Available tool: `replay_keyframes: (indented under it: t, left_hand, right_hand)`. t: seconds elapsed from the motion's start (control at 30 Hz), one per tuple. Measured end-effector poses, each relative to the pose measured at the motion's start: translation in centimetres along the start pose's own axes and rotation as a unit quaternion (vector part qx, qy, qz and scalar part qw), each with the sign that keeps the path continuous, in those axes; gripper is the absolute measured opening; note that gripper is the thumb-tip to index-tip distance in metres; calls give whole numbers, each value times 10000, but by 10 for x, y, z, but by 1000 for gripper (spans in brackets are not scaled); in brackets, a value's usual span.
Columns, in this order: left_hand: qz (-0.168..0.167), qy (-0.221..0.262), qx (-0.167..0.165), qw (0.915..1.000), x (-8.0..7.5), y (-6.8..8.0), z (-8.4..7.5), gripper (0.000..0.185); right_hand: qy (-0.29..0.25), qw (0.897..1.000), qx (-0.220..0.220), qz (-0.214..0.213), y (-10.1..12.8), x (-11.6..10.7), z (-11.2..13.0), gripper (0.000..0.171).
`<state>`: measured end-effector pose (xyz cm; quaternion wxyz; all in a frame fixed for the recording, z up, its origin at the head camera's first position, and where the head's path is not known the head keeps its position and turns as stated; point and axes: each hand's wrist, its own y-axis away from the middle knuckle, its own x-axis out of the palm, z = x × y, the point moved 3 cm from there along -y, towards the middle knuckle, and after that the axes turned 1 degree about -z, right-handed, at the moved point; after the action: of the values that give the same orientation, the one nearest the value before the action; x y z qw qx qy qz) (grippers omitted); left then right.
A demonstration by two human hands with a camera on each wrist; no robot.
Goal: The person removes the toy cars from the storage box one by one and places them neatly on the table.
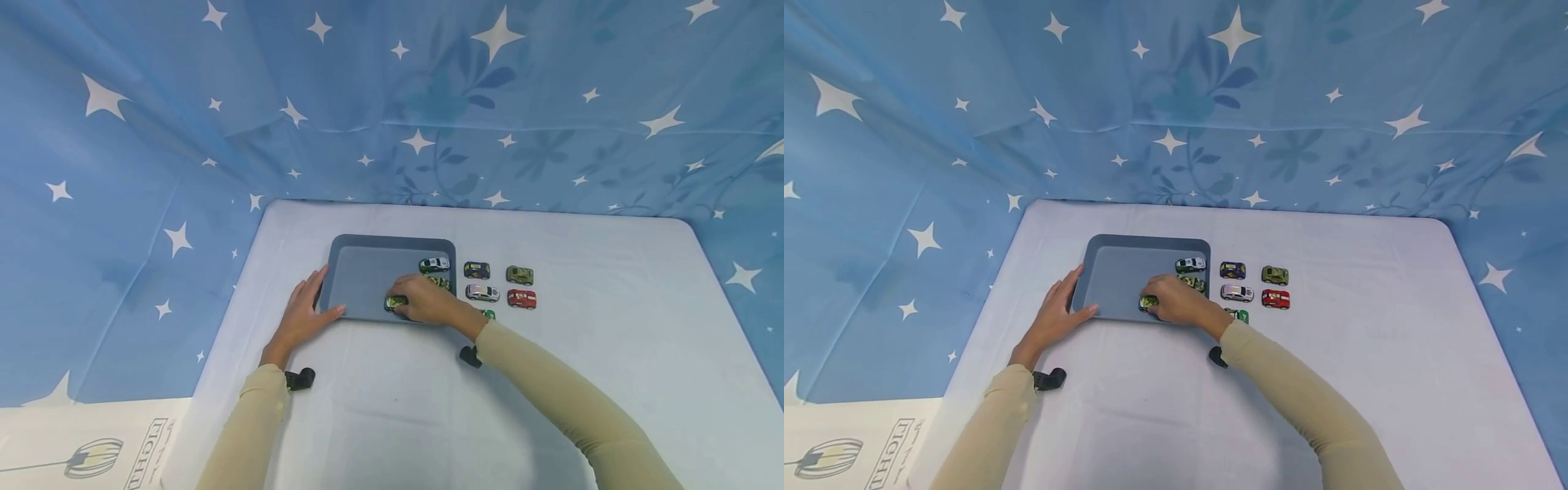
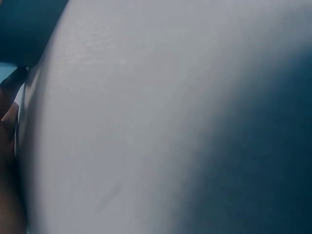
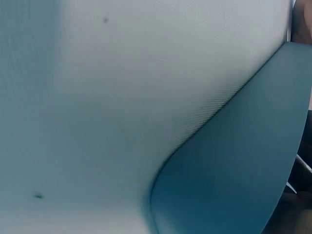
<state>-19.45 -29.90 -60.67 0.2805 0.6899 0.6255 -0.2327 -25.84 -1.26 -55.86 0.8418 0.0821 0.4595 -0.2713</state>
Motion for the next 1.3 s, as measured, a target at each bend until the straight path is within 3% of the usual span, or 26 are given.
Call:
replay_keyframes:
  t: [0.53, 1.3]
  left_hand:
    - [61, 44, 33, 10000, 2, 1, -1, 99]
    - [56, -83, 0, 9999, 2, 1, -1, 99]
  right_hand:
    - [107, 9999, -79, 32, 3, 2, 0, 27]
    - [47, 9997, -14, -219, 11, -31, 10, 28]
